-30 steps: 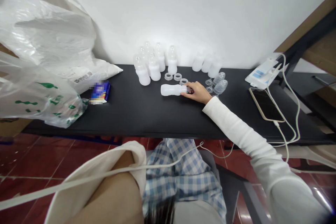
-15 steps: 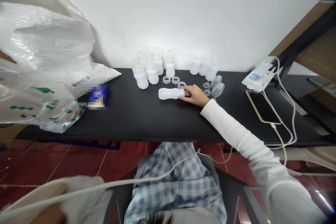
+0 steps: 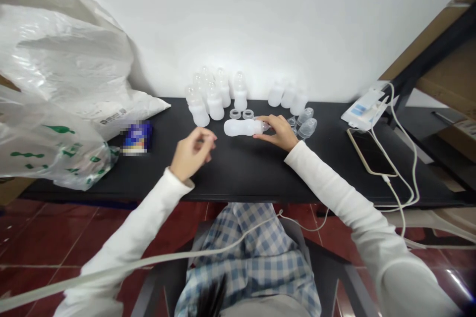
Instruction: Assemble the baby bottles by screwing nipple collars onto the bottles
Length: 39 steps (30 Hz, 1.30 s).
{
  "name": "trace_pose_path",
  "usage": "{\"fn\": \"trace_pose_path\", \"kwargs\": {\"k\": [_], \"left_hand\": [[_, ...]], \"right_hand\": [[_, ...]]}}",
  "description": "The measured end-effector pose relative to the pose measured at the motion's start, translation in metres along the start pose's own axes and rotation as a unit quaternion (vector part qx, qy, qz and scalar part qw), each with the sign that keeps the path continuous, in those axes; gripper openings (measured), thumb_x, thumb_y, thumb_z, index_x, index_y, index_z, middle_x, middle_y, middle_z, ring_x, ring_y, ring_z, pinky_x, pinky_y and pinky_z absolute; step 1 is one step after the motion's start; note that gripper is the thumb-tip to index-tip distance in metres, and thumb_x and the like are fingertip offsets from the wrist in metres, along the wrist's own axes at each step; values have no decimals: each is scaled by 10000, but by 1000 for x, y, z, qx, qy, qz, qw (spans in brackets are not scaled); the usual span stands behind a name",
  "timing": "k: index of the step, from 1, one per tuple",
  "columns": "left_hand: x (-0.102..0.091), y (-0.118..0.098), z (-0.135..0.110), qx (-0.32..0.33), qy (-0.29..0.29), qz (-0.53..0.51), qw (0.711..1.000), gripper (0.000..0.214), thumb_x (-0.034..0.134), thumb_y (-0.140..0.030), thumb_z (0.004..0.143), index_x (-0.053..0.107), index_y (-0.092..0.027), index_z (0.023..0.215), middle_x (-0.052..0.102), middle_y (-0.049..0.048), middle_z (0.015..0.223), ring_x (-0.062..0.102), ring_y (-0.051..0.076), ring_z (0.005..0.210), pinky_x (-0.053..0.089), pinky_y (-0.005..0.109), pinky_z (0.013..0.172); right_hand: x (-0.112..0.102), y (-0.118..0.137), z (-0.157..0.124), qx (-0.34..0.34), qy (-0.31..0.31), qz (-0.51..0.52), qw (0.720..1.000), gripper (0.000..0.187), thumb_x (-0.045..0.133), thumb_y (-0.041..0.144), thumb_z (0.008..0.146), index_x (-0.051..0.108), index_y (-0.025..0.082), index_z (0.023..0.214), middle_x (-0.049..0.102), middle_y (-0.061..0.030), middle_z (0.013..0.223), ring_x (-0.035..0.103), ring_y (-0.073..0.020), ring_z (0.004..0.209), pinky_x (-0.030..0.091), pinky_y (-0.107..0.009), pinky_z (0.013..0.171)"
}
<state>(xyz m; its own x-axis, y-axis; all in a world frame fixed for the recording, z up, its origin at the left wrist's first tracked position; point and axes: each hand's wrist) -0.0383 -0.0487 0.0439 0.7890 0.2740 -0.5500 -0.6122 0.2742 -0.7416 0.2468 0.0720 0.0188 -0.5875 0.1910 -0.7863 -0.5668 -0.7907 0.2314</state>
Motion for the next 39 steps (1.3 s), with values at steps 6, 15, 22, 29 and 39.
{"fn": "trace_pose_path", "kwargs": {"k": [6, 15, 22, 29, 39], "left_hand": [[67, 3, 65, 246, 82, 176, 949, 674, 723, -489, 822, 499, -196, 1386, 544, 154, 1448, 505, 335, 1350, 402, 511, 1123], [98, 17, 84, 174, 17, 214, 961, 575, 667, -535, 856, 602, -178, 1302, 711, 118, 1237, 698, 289, 1084, 532, 353, 839], [90, 5, 75, 26, 22, 218, 975, 582, 711, -575, 796, 617, -231, 1256, 751, 58, 1139, 738, 282, 1000, 560, 330, 748], [90, 9, 75, 68, 40, 222, 972, 576, 698, -559, 809, 610, -266, 1297, 719, 20, 1247, 712, 251, 1097, 570, 297, 787], [91, 19, 77, 170, 14, 232, 958, 580, 688, -555, 837, 629, -280, 1344, 705, 71, 1253, 691, 258, 1117, 547, 284, 682]], "right_hand": [[-5, -7, -1, 10, -32, 5, 999, 548, 568, 662, 900, 634, 207, 1198, 741, -82, 1031, 602, -182, 689, 422, -355, 769], [-65, -13, 6, 261, -100, -216, 935, 491, 311, 481, 1022, 647, 143, 1139, 704, -134, 968, 651, -267, 939, 419, -417, 901], [-86, -17, -6, 512, 123, -269, 806, 455, 542, 481, 926, 694, 84, 1088, 718, -246, 1065, 691, -356, 1008, 496, -428, 809], [-100, -16, 2, 511, -82, -261, 815, 351, 453, 363, 938, 684, 120, 1044, 735, -185, 949, 684, -286, 896, 476, -380, 775], [-20, 2, -2, 192, -242, -32, 950, 393, 258, 421, 1018, 590, 219, 1077, 684, -101, 1008, 648, -232, 875, 500, -389, 824]]}}
Point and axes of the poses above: each hand's wrist, its own z-axis towards the middle knuckle, its own x-axis out of the palm, y = z × x
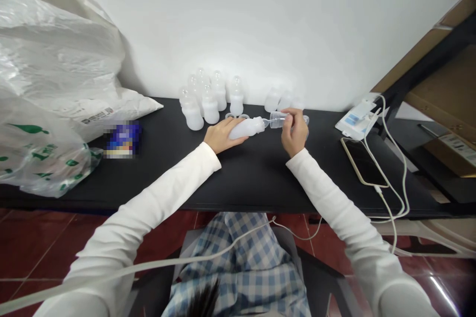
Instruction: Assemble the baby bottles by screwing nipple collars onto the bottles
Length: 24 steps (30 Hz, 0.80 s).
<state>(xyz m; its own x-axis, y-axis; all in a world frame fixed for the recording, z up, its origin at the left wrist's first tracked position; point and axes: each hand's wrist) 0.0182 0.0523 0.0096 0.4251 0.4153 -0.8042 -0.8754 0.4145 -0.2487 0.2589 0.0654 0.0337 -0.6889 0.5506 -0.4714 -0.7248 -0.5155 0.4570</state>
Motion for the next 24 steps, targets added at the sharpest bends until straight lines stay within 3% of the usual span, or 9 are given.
{"fn": "trace_pose_path", "kwargs": {"k": [6, 10, 12, 14, 17, 20, 24], "left_hand": [[-1, 3, -1, 27, 13, -5, 1000, 571, 675, -555, 850, 638, -287, 1353, 712, 87, 1243, 693, 262, 1106, 547, 295, 723], [-10, 5, 0, 28, 40, -91, 995, 586, 718, -546, 796, 661, -256, 1303, 712, 75, 1236, 678, 251, 1128, 547, 304, 845], [-14, 6, 2, 21, 100, -192, 976, 588, 739, -568, 742, 693, -223, 1217, 736, 56, 1122, 696, 240, 1026, 541, 321, 863], [-16, 6, 4, 0, 177, -300, 937, 571, 733, -614, 699, 724, -190, 1081, 735, 31, 952, 693, 226, 885, 538, 327, 809], [-14, 4, 6, -31, 238, -375, 895, 557, 709, -663, 668, 725, -164, 916, 687, 14, 806, 651, 208, 773, 512, 316, 721], [-13, -1, 6, -34, 217, -355, 908, 561, 711, -660, 671, 726, -162, 930, 679, 12, 810, 631, 197, 760, 502, 313, 722], [-20, -9, 3, -25, 192, -273, 942, 555, 696, -626, 737, 719, -208, 1101, 726, 15, 921, 674, 206, 815, 521, 313, 774]], "right_hand": [[16, -5, -15, -89, 76, 34, 993, 415, 245, 437, 1026, 585, 225, 1134, 673, -118, 1043, 652, -250, 975, 531, -433, 891], [14, -13, -17, -133, 104, 53, 984, 458, 289, 520, 1013, 573, 198, 1175, 658, -123, 995, 637, -257, 909, 539, -446, 831], [15, -16, -18, -150, 116, 56, 980, 510, 285, 585, 1001, 575, 199, 1162, 646, -114, 955, 627, -251, 871, 539, -434, 798], [18, -17, -19, -155, 118, 46, 980, 588, 223, 653, 987, 588, 208, 1107, 629, -105, 905, 619, -245, 834, 536, -423, 770], [23, -11, -22, -126, 89, 21, 988, 660, 91, 648, 989, 596, 223, 964, 616, -103, 834, 611, -240, 784, 522, -414, 741], [24, 0, -22, -68, 55, 8, 996, 652, 39, 574, 1006, 581, 232, 883, 615, -83, 758, 606, -225, 706, 500, -389, 684], [22, 9, -20, -14, 71, -22, 997, 621, 65, 527, 1011, 594, 232, 874, 600, -53, 677, 581, -204, 603, 432, -345, 605]]}}
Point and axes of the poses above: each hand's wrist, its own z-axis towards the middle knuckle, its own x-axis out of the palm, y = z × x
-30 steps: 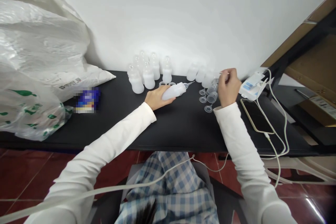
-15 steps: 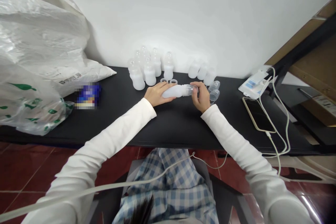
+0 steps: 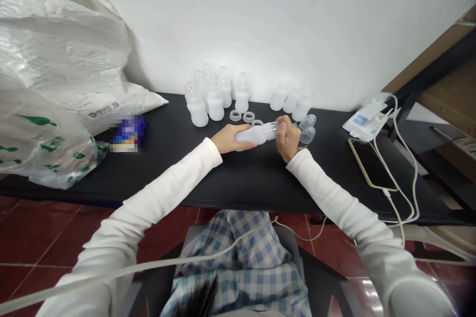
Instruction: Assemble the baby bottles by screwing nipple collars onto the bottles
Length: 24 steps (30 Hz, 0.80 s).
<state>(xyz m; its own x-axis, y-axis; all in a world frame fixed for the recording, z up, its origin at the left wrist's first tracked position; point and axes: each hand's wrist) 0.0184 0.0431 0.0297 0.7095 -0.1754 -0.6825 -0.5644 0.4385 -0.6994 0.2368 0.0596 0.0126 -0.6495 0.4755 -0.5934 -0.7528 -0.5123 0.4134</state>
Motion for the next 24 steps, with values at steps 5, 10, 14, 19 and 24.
{"fn": "trace_pose_path", "kwargs": {"k": [5, 10, 14, 19, 24], "left_hand": [[2, -7, -5, -10, -68, 215, 974, 582, 722, -531, 795, 640, -313, 1328, 735, 43, 1175, 710, 274, 1000, 544, 346, 815], [10, -1, -4, 7, -99, 339, 935, 580, 653, -492, 884, 561, -338, 1435, 720, 94, 1189, 712, 300, 949, 539, 355, 693], [14, 1, -3, 18, -119, 331, 936, 568, 593, -542, 910, 565, -315, 1431, 696, 116, 1245, 705, 305, 983, 544, 352, 689], [12, 2, -2, -7, -109, 293, 950, 623, 668, -574, 850, 571, -302, 1402, 683, 62, 1311, 711, 280, 1050, 549, 314, 720], [9, 5, -3, -23, -68, 293, 953, 633, 687, -579, 842, 564, -311, 1403, 685, 53, 1297, 708, 285, 1062, 539, 306, 696]], "right_hand": [[-1, 6, 6, 45, 24, -51, 997, 534, 166, 456, 1022, 606, 228, 824, 559, -24, 578, 548, -197, 540, 312, -310, 570], [1, 9, 15, 125, 109, -117, 979, 391, 332, 321, 985, 558, 225, 681, 655, -70, 651, 575, -220, 597, 262, -316, 586], [-3, 7, 16, 121, 133, -118, 977, 399, 295, 331, 1004, 597, 222, 768, 695, -89, 729, 604, -246, 642, 288, -329, 593], [-5, 5, 6, -8, 31, -35, 999, 456, 236, 451, 1037, 615, 199, 1057, 719, -96, 862, 656, -239, 764, 411, -330, 628], [1, -2, 2, -20, 46, -5, 999, 388, 306, 478, 1005, 591, 215, 994, 714, -82, 861, 661, -226, 748, 444, -325, 619]]}}
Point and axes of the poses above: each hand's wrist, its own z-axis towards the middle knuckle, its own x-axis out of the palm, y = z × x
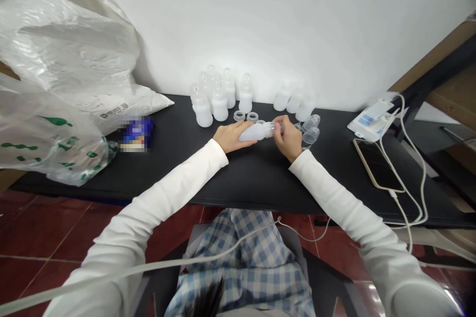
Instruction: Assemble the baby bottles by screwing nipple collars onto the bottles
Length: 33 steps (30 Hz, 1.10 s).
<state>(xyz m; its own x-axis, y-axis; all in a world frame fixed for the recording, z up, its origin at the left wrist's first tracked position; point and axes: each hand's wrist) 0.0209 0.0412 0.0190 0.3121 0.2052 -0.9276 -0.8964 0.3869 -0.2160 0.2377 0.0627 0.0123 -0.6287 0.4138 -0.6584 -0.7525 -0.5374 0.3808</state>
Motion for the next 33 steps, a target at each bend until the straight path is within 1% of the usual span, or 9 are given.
{"fn": "trace_pose_path", "kwargs": {"k": [3, 6, 8, 11, 14, 18, 22, 28, 33], "left_hand": [[1, 0, 0, 14, -10, 3, 1000, 611, 675, -564, 864, 564, -308, 1408, 660, 81, 1294, 688, 287, 1092, 539, 296, 676], [1, 0, 1, 14, -17, 2, 1000, 561, 667, -512, 887, 550, -332, 1405, 597, 93, 1312, 677, 270, 1094, 541, 280, 644], [1, 2, 1, -6, -22, 7, 1000, 568, 690, -469, 874, 539, -296, 1394, 545, 117, 1326, 680, 267, 1071, 544, 281, 630], [3, 10, -1, -59, -37, 0, 998, 624, 731, -483, 831, 509, -187, 1334, 520, 156, 1300, 692, 271, 1010, 549, 293, 638], [7, 22, -6, -109, -56, -57, 991, 613, 725, -558, 811, 469, -182, 1221, 548, 116, 1212, 688, 258, 977, 548, 304, 659], [17, 40, -16, -203, -128, -120, 963, 501, 637, -589, 865, 434, -196, 1100, 569, 113, 1123, 637, 301, 1049, 537, 417, 854], [24, 51, -22, -288, -191, -81, 935, 384, 593, -526, 908, 446, -185, 1009, 559, 169, 1100, 557, 380, 1129, 439, 553, 1009], [25, 64, -20, -231, -241, -110, 936, 399, 686, -416, 859, 433, -174, 1050, 512, 149, 1103, 546, 332, 1123, 432, 541, 1049], [20, 69, -14, -216, -292, -167, 917, 511, 710, -327, 852, 336, -191, 1172, 463, 111, 1126, 581, 224, 969, 518, 442, 945]], "right_hand": [[3, -5, 1, 50, 25, 9, 998, 329, 338, 474, 972, 553, 228, 935, 695, -60, 780, 645, -232, 655, 425, -327, 579], [4, -5, 1, 67, 44, 25, 996, 291, 376, 475, 952, 539, 234, 940, 687, -52, 776, 645, -236, 644, 433, -334, 589], [4, -2, -1, 69, 57, 50, 995, 306, 375, 484, 962, 546, 230, 968, 673, -41, 766, 643, -228, 641, 445, -334, 601], [4, 2, -5, 46, 53, 85, 994, 369, 312, 469, 1007, 570, 215, 1082, 674, -43, 825, 651, -208, 708, 477, -331, 668], [4, 4, -8, 22, 25, 88, 996, 369, 310, 420, 1026, 552, 203, 1200, 663, -48, 895, 633, -185, 754, 489, -317, 702], [6, 1, -6, -9, 11, 49, 999, 245, 405, 311, 993, 595, 189, 1087, 624, -72, 954, 607, -178, 812, 476, -292, 685], [14, -5, -4, -89, 36, -33, 995, 207, 450, 223, 950, 645, 162, 980, 589, -116, 989, 564, -223, 905, 473, -351, 811], [21, -2, -7, -83, 93, -152, 980, 242, 473, 240, 936, 667, 152, 1051, 585, -149, 1041, 514, -266, 922, 416, -393, 811], [19, 4, -10, -6, 89, -213, 973, 274, 454, 272, 939, 647, 129, 1072, 583, -190, 1105, 504, -306, 976, 387, -422, 825]]}}
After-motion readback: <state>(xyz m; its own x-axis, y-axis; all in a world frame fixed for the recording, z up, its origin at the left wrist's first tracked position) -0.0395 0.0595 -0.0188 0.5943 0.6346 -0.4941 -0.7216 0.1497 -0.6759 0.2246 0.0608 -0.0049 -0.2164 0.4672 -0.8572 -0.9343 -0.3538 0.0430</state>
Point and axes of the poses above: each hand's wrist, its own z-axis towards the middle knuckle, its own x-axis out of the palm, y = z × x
